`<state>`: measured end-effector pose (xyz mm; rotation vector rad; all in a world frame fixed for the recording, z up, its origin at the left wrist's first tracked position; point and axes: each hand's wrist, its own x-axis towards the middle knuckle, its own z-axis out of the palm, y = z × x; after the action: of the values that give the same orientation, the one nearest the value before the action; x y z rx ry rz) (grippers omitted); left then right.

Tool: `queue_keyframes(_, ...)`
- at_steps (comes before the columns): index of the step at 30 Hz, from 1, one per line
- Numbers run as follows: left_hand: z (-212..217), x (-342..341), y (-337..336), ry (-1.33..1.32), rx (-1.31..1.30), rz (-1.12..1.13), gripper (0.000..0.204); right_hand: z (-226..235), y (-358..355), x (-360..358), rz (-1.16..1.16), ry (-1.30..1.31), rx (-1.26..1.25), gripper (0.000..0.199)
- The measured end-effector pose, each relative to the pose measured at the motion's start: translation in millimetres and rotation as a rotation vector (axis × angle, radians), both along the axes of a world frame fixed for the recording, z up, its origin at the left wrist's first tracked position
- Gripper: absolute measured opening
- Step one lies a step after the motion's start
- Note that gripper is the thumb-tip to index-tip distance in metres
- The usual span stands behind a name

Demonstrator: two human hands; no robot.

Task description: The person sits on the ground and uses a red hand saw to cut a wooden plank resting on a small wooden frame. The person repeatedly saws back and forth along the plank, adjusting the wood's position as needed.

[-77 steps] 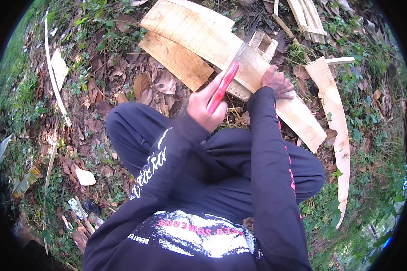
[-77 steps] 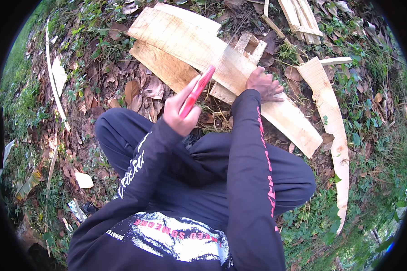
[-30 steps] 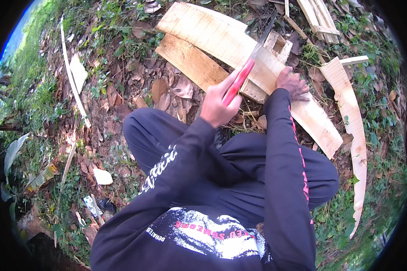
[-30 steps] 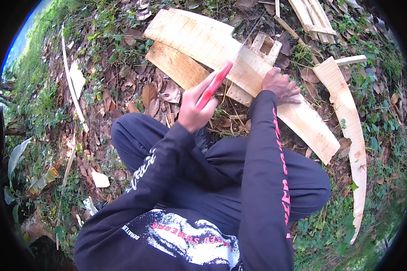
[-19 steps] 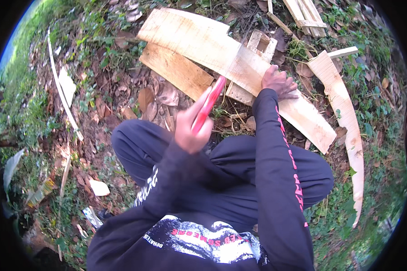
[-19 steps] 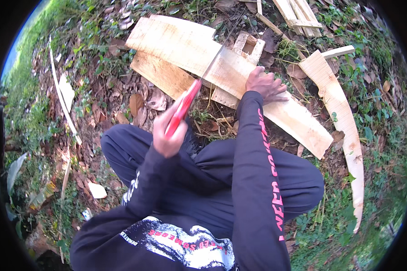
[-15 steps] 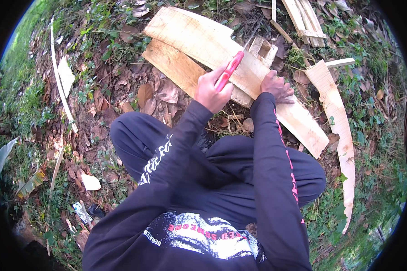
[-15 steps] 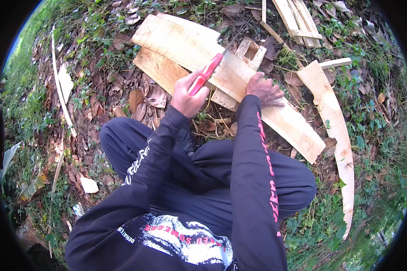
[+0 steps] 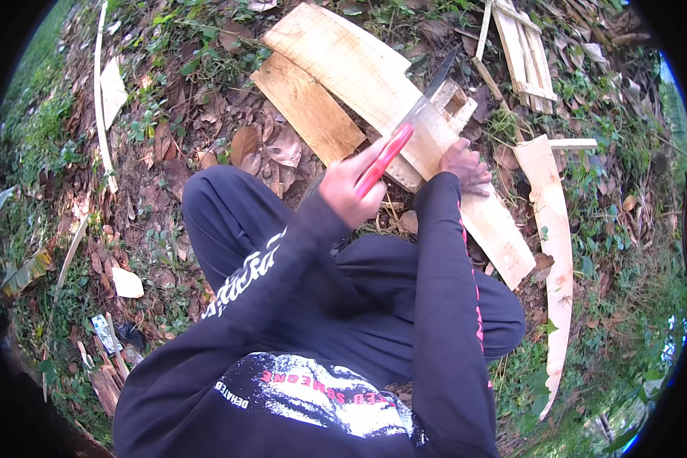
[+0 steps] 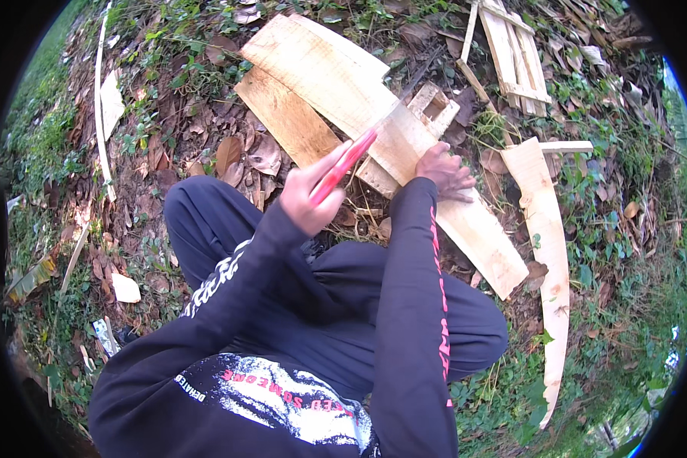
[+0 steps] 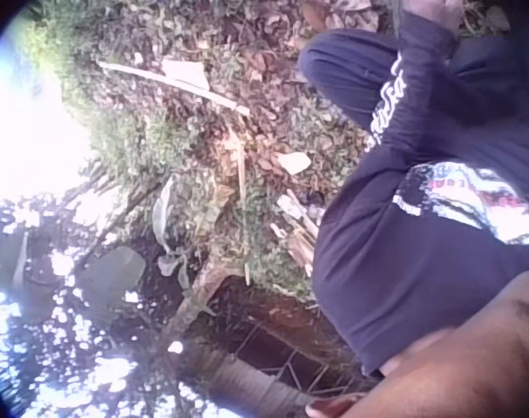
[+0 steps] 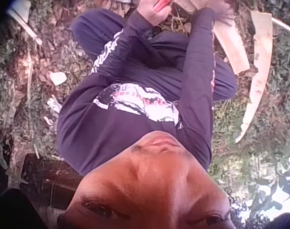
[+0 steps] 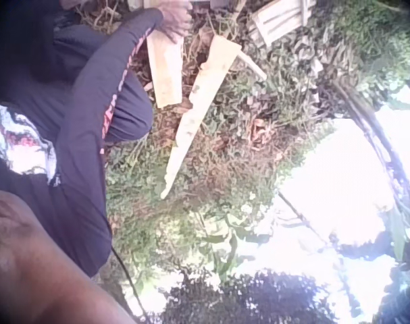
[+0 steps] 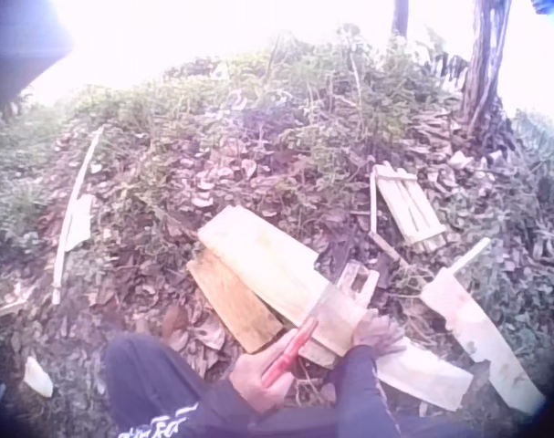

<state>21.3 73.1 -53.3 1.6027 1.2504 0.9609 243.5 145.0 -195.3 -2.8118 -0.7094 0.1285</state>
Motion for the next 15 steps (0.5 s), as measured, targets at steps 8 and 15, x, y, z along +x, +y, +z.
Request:
queue_keyframes(8, -23, -8, 21, -0.028, 0.04, 0.074, 0.054, 0, 1, -19, 0.074, -0.066, 0.004, 0.055)
queue_keyframes(15, 27, -47, -60, 0.02, -0.079, -0.024, 0.072, 2, 2, -3, 0.022, -0.037, -0.02, 0.054)
